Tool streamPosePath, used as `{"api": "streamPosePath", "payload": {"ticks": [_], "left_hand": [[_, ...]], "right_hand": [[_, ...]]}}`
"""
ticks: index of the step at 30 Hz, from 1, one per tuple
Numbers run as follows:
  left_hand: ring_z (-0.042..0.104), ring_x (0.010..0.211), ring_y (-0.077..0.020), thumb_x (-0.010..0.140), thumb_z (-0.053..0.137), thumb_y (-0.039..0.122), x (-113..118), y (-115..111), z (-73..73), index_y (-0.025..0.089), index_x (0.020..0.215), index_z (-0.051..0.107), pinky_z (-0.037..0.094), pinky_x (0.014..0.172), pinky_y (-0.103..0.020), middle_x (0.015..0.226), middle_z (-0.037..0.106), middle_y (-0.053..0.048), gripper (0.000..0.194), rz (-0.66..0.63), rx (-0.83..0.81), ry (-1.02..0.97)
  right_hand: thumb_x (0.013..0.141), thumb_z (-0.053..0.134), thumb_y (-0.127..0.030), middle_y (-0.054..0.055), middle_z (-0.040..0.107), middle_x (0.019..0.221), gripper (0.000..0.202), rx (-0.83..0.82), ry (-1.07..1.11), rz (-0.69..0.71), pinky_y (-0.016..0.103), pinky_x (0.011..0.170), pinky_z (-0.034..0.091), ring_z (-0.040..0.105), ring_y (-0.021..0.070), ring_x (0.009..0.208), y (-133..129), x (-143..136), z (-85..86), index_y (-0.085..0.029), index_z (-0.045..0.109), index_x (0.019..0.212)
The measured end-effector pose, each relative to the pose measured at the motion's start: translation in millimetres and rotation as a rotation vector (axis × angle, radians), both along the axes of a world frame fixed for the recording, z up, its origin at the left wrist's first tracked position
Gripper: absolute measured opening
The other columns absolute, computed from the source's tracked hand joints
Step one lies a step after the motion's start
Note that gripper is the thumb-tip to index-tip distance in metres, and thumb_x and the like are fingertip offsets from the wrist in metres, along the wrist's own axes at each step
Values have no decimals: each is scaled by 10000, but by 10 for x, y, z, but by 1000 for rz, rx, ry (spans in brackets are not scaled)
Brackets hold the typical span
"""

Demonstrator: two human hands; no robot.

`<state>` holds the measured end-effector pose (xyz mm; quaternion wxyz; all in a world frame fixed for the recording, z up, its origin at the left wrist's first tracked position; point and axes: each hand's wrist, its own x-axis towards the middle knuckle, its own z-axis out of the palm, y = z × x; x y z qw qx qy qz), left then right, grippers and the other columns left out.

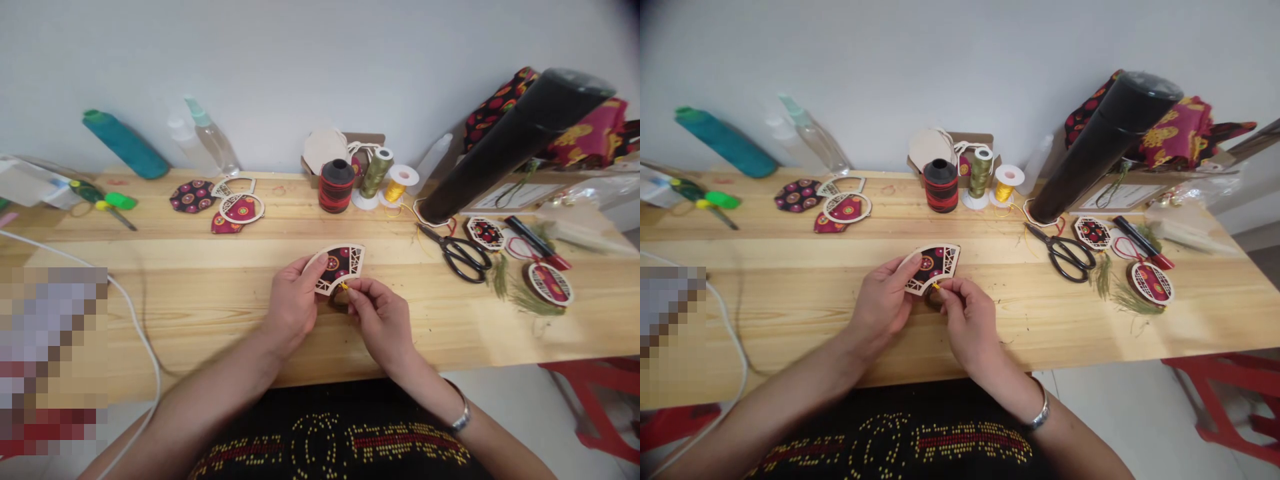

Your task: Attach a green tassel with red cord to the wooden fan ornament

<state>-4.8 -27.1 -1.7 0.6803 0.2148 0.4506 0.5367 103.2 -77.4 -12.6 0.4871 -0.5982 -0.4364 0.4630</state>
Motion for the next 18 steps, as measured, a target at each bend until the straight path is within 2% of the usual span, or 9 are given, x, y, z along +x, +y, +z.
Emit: {"api": "streamPosePath", "payload": {"ticks": [3, 6, 18], "left_hand": [[603, 538, -115, 661, 747, 290, -1, 0, 8, 122, 749, 695, 482, 511, -233, 665, 704, -35, 197, -18, -17, 7], [596, 525, -119, 666, 741, 297, -6, 1, 10, 122, 744, 686, 477, 500, -241, 647, 694, -32, 199, -33, -2, 16], [592, 528, -119, 685, 726, 274, -10, -9, -6, 110, 769, 691, 477, 503, -249, 688, 702, -57, 187, -40, 12, 23]], "right_hand": [[789, 574, -304, -28, 538, 561, 139, -112, 187, 37, 236, 501, 381, 447, 79, 505, 16, 11, -12, -173, 619, 783], [762, 601, -330, -23, 543, 575, 159, -150, 311, 40, 228, 490, 365, 445, 75, 510, 25, 10, -15, -171, 609, 760], [740, 621, -382, -14, 535, 589, 227, -192, 414, 34, 207, 439, 304, 423, 64, 494, 48, -19, 2, -167, 568, 690]]}}
